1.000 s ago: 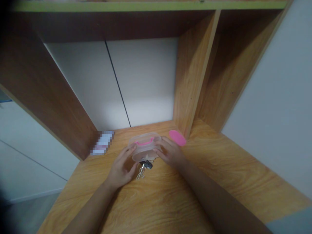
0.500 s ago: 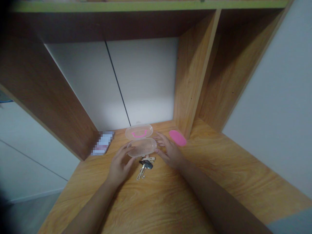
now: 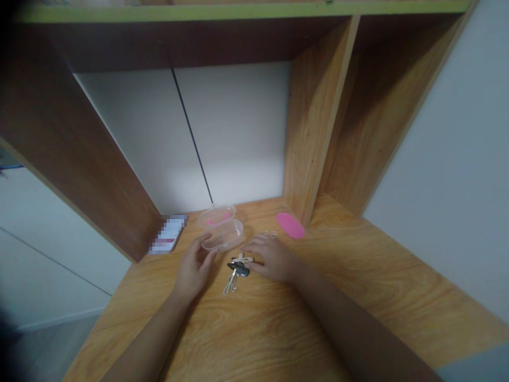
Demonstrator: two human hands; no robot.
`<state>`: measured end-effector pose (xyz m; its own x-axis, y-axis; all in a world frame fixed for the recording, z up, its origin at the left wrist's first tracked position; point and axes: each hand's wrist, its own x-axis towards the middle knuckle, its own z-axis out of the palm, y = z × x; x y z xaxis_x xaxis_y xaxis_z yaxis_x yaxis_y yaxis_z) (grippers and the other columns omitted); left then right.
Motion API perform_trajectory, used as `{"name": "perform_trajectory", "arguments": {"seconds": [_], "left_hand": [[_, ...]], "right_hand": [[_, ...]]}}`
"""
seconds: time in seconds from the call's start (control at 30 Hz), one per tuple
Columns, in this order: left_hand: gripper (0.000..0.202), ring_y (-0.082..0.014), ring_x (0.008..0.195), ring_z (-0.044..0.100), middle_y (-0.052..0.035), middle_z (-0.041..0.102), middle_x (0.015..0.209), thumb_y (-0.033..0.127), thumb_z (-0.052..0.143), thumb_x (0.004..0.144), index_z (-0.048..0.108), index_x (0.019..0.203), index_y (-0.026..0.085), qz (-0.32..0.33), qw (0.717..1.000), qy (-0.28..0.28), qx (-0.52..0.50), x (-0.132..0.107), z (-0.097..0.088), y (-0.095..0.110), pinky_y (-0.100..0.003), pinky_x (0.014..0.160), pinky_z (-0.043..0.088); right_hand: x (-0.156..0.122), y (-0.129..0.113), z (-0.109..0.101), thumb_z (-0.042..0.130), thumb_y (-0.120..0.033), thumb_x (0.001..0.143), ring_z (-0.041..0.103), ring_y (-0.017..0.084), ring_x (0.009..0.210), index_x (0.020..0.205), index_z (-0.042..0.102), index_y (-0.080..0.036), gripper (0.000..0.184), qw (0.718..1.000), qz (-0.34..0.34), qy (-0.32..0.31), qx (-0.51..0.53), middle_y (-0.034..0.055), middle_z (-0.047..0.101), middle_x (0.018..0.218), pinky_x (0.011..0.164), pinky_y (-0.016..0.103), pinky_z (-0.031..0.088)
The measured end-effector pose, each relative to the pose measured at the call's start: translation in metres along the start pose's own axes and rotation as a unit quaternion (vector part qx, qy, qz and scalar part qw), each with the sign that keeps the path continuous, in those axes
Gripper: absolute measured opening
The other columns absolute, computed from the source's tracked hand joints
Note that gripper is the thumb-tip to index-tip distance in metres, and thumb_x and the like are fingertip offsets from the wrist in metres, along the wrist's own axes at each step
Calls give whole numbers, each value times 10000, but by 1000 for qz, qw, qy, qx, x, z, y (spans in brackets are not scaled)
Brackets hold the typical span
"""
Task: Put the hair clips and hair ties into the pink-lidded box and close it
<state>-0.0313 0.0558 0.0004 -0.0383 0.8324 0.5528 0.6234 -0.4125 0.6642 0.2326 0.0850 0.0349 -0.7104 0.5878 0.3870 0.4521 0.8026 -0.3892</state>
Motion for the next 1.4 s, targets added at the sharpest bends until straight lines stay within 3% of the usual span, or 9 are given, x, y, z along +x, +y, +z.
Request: {"name": "perform_trajectory", "arguments": {"seconds": [0.17,0.63,1.0,1.4], "left_hand": [[388,-273,1238,595,-121,640,1306,389,619,929,574,1273,215,-1,1000,-11,-4,-1,1,-3,-489,1082,458],[346,-272,1186,630,-118,676,1253,368,632,920,612,1227,208,1,1000,-30,-6,-1,1,1,-479,1047,482],[335,-260,1179,634,-108,679,1254,354,627,924,611,1228,214,-3,999,-44,-4,-1,0,1,-448,1037,487],[341,-269,1172,639,-112,676,1255,371,627,925,607,1229,217,-5,999,-45,-9,-2,1,0,-458,1028,493]], "right_hand": [[-1,-4,3,692,-405,881,601,252,1152,1234,685,-237,391,999,-17,-33,20,91,696,1224,1029,428,432],[-2,0,10,732,-203,791,637,233,1107,1054,757,-286,276,994,-77,-28,78,40,757,1085,1014,430,469],[-2,0,6,670,-219,860,670,202,895,1012,758,-238,177,996,-48,-28,63,50,751,899,846,358,512],[-4,-5,2,676,-143,754,659,194,805,1053,734,-229,316,994,-40,-24,96,39,720,851,782,338,514]]}}
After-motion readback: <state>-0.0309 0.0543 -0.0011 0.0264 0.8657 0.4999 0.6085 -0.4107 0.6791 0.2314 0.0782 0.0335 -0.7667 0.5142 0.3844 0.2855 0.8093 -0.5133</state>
